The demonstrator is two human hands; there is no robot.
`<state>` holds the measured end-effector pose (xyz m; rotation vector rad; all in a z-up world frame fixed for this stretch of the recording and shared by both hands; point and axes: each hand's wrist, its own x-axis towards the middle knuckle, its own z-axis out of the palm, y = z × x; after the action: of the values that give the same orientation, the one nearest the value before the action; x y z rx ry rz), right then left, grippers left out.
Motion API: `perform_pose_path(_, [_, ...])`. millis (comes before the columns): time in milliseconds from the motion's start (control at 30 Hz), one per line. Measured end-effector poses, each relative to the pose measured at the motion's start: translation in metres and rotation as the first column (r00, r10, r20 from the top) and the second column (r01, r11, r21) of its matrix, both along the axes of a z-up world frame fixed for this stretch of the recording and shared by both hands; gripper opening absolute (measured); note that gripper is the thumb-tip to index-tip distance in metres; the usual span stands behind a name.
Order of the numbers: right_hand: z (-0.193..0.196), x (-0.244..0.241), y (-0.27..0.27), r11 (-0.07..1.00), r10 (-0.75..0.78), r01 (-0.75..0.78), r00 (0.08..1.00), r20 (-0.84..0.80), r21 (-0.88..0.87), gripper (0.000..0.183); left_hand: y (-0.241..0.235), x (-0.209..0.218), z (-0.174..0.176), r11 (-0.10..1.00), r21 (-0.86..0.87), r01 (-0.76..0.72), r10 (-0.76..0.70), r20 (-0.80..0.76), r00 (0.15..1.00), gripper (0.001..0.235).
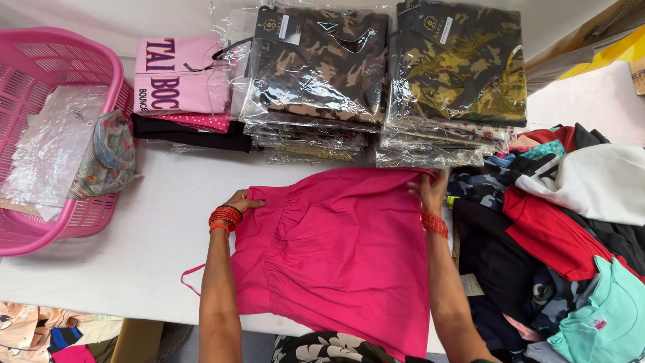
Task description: The person unfolds a pink top, smooths it out on a white table, and folds it neatly. They then place the folded garment into a clear plastic bag and seal it.
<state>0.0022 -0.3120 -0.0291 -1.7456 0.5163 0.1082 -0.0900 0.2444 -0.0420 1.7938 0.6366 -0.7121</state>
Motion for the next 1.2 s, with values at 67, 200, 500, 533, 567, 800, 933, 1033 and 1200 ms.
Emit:
perform_pose_path(67, [0.011,-0.023,0.017,0.988,-0.099,0.079,0.983,0.157,0.129,0.024,0.000,-0.009,0.027,0.998,-0.065,0.008,-0.014,-0.085,0.996,0.051])
perform_pose_path(200, [-0.035,-0.041,0.025,0.957,-0.275,0.284,0.842,0.465,0.054,0.019,0.005,-0.027,0.048,0.987,-0.040,-0.157,0.157,0.017,0.987,0.044])
perform_pose_path(500, [-0.068,-0.019,0.054,0.919,-0.265,0.387,0.740,0.619,-0.070,0.053,-0.055,0.016,0.037,0.797,0.385,-0.466,0.248,0.495,0.833,0.065])
perform_pose_path(533, [-0.056,-0.020,0.059,0.911,-0.166,0.365,0.749,0.642,-0.191,0.069,-0.069,0.023,0.058,0.690,0.479,-0.543,0.235,0.561,0.794,0.093])
perform_pose_path(567, [-0.055,-0.029,0.062,0.914,-0.159,0.357,0.752,0.639,-0.192,0.069,-0.076,0.014,0.040,0.685,0.481,-0.548,0.242,0.559,0.793,0.093])
perform_pose_path(800, [-0.038,-0.141,0.114,0.857,0.277,0.057,0.787,0.551,-0.512,0.070,-0.146,-0.105,-0.030,0.609,0.772,-0.181,-0.414,0.505,0.758,0.072])
perform_pose_path(933, [-0.052,-0.144,0.090,0.305,0.710,-0.448,0.695,-0.113,-0.841,0.070,-0.127,-0.191,-0.022,0.503,0.864,0.006,-0.188,0.103,0.977,0.079])
perform_pose_path(1033, [-0.115,-0.077,-0.032,0.043,0.366,-0.260,0.903,-0.227,-0.965,0.070,-0.084,-0.246,-0.023,0.450,0.886,-0.109,0.003,0.120,0.993,0.077])
perform_pose_path(1200, [-0.021,-0.060,-0.014,0.643,0.203,-0.260,0.965,-0.167,-0.720,0.068,-0.062,-0.261,-0.009,0.423,0.771,-0.475,0.264,0.397,0.879,0.088])
